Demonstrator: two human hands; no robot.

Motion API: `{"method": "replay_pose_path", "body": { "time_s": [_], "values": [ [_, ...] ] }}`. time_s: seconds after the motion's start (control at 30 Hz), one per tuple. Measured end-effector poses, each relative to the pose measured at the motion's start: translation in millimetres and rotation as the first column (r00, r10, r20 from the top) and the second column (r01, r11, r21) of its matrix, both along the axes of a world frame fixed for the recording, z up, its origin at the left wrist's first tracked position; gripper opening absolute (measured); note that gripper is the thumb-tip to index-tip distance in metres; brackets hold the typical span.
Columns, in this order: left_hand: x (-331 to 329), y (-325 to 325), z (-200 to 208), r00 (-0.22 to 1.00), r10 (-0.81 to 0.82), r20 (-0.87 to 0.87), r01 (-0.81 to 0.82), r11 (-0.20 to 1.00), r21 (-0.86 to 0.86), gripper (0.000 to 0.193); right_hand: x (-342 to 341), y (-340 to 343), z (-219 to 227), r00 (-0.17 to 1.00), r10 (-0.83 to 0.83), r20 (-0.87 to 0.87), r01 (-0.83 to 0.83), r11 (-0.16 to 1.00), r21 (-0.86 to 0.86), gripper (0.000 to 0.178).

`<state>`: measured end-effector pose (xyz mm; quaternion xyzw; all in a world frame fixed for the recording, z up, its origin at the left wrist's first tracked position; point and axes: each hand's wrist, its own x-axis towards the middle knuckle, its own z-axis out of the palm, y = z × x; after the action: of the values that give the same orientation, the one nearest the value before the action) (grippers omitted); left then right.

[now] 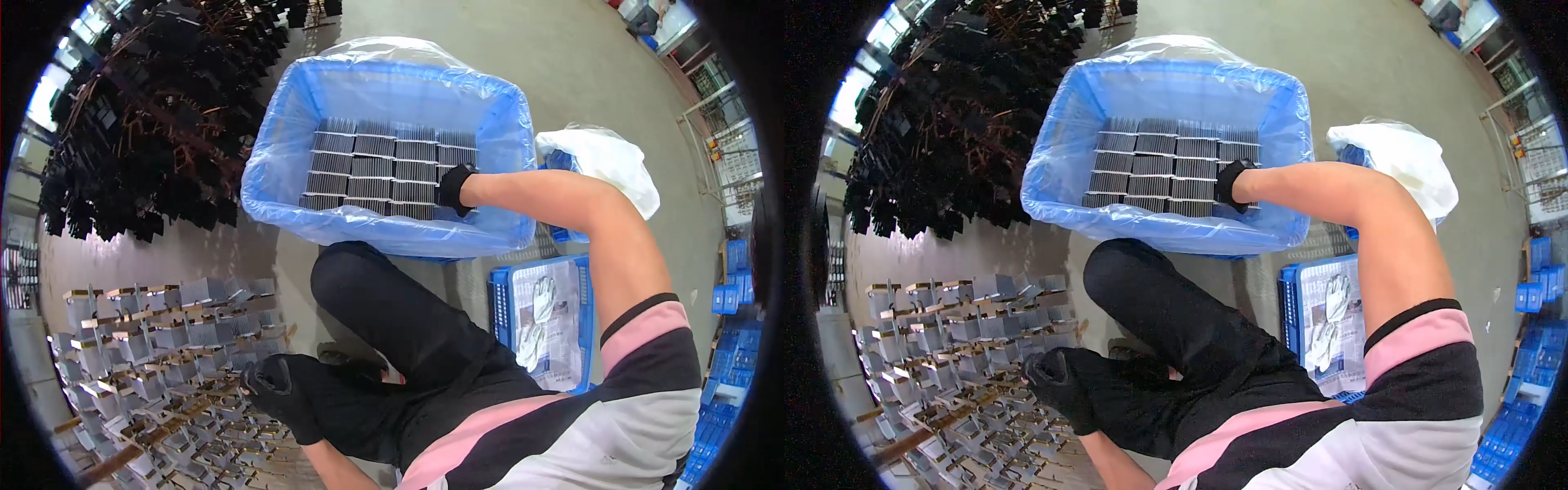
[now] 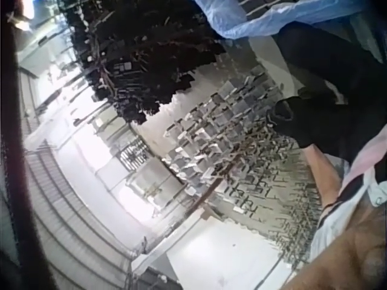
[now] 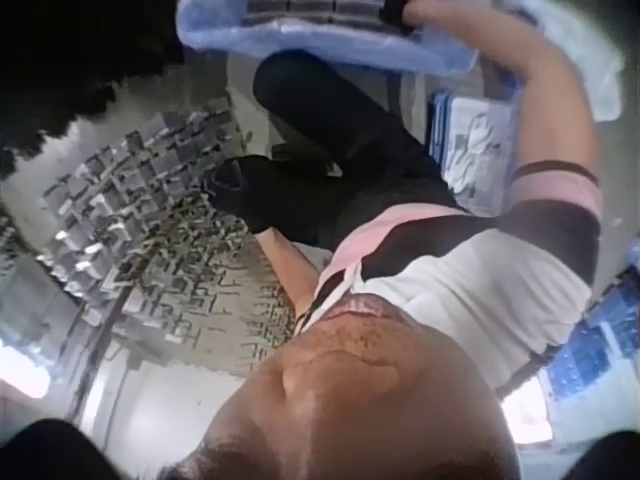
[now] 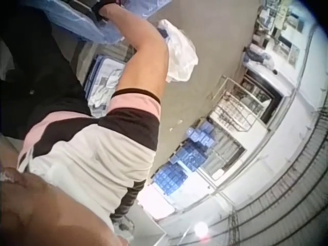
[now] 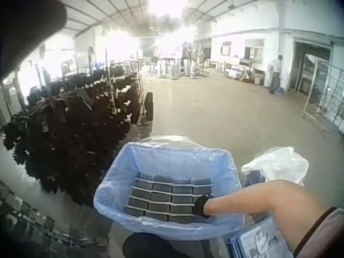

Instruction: Sorting and placing metal heat sink components into plastic bins.

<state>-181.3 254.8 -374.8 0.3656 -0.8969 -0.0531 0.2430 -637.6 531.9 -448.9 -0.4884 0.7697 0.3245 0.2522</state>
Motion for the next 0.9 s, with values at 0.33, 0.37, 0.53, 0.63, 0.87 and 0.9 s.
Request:
{"method": "replay_pose_path", "body": {
  "time_s": [0.33,0.37,0.53,0.63,0.87,0.9],
  "values": [
    [65.1,-47.6,-15.2,0.829,0.406,-0.385,-0.133,0.811,0.57,0.027,33.7,-63.6,131.5,0.992,-0.085,0.096,0.128,0.588,-0.799,0.035],
    [75.3,-53.5,-21.2,0.88,0.319,-0.352,-0.072,0.821,0.566,0.027,47.0,-82.1,146.8,0.993,-0.048,0.108,0.115,0.583,-0.804,0.035],
    [74.0,-79.9,-64.1,0.99,0.031,-0.139,-0.003,0.98,0.199,0.024,111.9,-151.2,157.1,0.948,0.263,0.181,0.118,0.239,-0.964,0.03],
    [22.6,-91.7,-51.2,0.811,0.4,-0.427,0.103,0.621,0.777,0.024,120.9,-161.9,143.4,0.94,0.309,0.143,0.086,0.189,-0.978,0.032],
    [4.8,-176.1,-61.1,0.9,0.408,-0.155,-0.23,0.745,0.626,0.035,132.8,-171.5,136.8,0.955,0.279,0.098,0.055,0.158,-0.986,0.04],
    [6.0,-183.7,-60.5,0.876,0.469,-0.108,-0.293,0.697,0.655,0.034,134.8,-175.2,136.8,0.954,0.292,0.073,0.031,0.147,-0.989,0.04]
  ]
}}
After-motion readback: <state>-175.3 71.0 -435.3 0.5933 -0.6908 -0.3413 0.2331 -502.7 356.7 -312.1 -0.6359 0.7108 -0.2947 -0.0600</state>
